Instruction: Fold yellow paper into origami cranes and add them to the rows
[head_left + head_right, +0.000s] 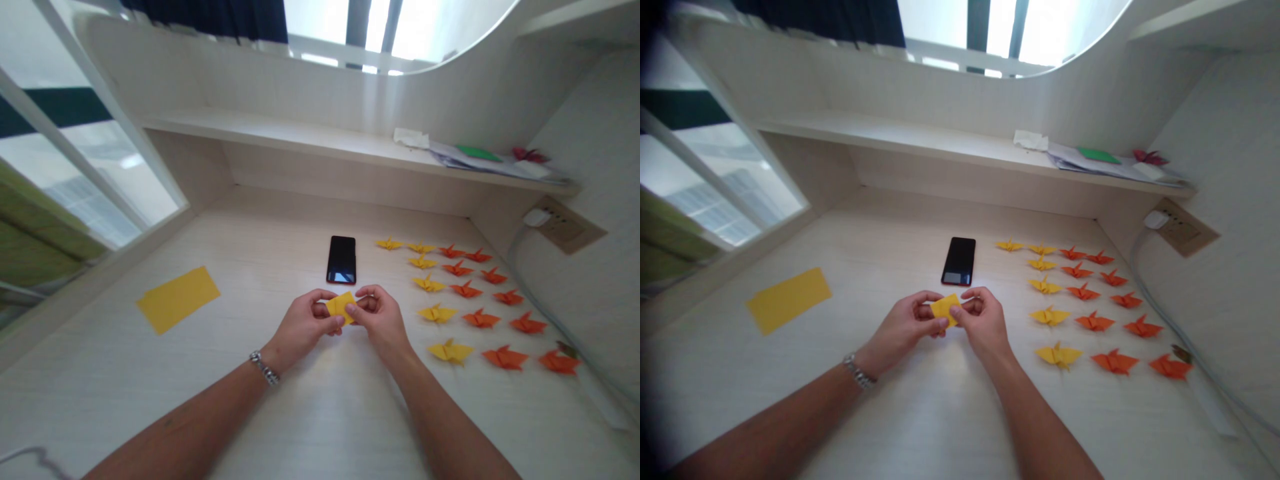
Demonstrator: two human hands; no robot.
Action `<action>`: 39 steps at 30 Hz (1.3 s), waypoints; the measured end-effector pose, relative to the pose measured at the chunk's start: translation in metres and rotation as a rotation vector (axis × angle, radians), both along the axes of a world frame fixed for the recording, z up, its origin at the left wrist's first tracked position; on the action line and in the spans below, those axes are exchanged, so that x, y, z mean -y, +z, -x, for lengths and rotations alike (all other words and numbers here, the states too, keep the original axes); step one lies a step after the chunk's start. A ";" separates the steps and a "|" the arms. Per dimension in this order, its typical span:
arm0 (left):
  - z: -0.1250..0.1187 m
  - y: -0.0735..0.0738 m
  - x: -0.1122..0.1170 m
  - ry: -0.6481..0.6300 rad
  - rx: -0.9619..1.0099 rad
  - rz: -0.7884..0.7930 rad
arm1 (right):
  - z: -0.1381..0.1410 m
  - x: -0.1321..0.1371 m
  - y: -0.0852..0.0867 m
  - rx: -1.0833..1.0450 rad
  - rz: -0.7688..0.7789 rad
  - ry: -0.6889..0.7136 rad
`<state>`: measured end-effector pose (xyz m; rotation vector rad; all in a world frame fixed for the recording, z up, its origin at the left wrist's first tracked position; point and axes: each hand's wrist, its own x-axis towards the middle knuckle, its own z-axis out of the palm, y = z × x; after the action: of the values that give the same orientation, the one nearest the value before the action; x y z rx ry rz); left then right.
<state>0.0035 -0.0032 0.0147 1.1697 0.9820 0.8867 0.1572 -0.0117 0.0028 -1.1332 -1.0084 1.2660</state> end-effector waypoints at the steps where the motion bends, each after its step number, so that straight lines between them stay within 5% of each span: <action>1: 0.000 0.000 0.000 -0.007 -0.009 -0.007 | 0.000 0.000 0.000 -0.013 0.013 0.035; 12: -0.001 -0.006 0.005 -0.068 -0.042 -0.108 | 0.003 0.001 0.001 -0.054 0.029 0.085; 24: -0.001 -0.008 0.004 -0.086 -0.030 -0.101 | 0.009 0.000 -0.008 -0.033 -0.012 -0.017; 30: 0.001 -0.004 0.000 0.065 -0.001 -0.074 | 0.003 -0.002 -0.010 0.075 0.001 0.110; 39: 0.002 -0.005 -0.005 0.115 -0.025 -0.104 | -0.001 -0.004 -0.013 0.164 0.023 0.213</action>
<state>0.0017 0.0021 0.0100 1.2245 1.0420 1.0270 0.1579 -0.0074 -0.0107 -1.1864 -1.2668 1.3715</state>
